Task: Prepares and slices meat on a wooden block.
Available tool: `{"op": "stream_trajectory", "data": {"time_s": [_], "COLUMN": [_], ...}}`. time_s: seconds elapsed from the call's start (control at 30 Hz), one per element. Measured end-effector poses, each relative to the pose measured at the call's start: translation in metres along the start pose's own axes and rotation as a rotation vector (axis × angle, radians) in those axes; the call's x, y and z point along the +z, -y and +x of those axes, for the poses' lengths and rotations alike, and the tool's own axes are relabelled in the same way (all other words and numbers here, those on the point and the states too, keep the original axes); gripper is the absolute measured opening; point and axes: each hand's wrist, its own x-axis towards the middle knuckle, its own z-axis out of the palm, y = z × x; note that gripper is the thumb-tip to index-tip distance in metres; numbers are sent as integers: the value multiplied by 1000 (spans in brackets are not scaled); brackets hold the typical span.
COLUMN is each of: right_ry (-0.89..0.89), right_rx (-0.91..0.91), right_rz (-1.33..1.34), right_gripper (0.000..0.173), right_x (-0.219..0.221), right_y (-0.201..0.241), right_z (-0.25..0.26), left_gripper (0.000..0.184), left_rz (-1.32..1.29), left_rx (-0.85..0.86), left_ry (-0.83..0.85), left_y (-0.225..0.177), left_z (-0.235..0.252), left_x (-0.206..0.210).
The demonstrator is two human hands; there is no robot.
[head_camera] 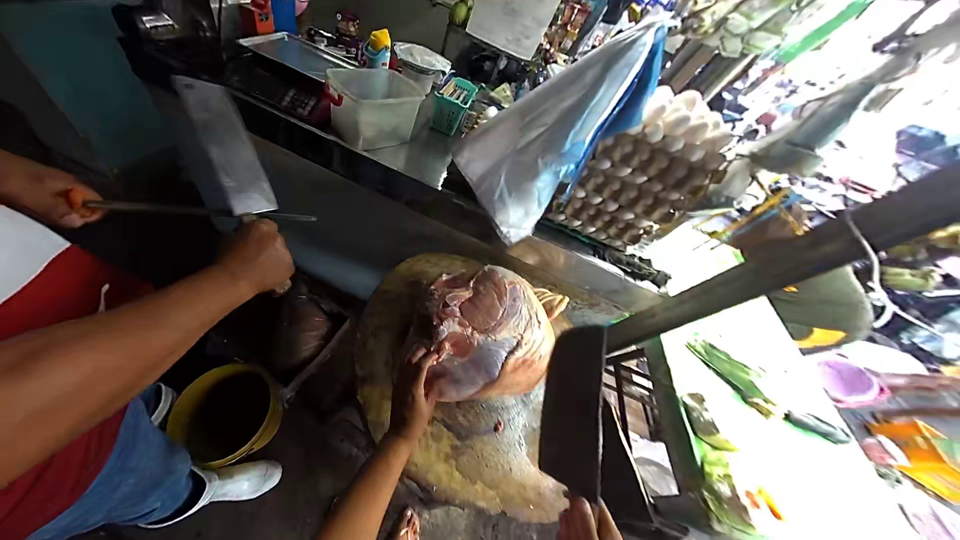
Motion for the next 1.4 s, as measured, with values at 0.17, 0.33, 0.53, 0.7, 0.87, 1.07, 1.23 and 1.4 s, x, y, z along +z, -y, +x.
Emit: {"op": "stream_trajectory", "data": {"time_s": [0.17,0.33,0.53,0.7,0.87,1.07,1.23,1.4], "right_ry": [92,206,333,325,336,340,369,311], "right_rx": [-189,-234,-189,-199,-207,-208,-223,-333], "right_rz": [-329,-441,-567,-609,-668,-662,-478,-348], "right_gripper": [48,42,42,40,44,44,42,40], "right_x": [52,79,84,87,93,95,81,77], "right_y": [43,74,85,76,75,66,60,92], "right_z": [55,88,90,84,78,77,89,101], "left_gripper": [35,35,33,37,52,45,44,42], "left_rz": [28,66,34,45,142,173,135,96], "left_rx": [-30,-57,-31,-80,-173,-204,-254,-226], "left_ry": [82,124,65,20,24,44,35,-14], "left_y": [-1,-3,-4,-14,-24,-28,-26,-21], "left_z": [2,2,0,-2,-5,-7,-14,-16], "left_x": [-8,-11,-7,-3,-1,-1,-6,-5]}}
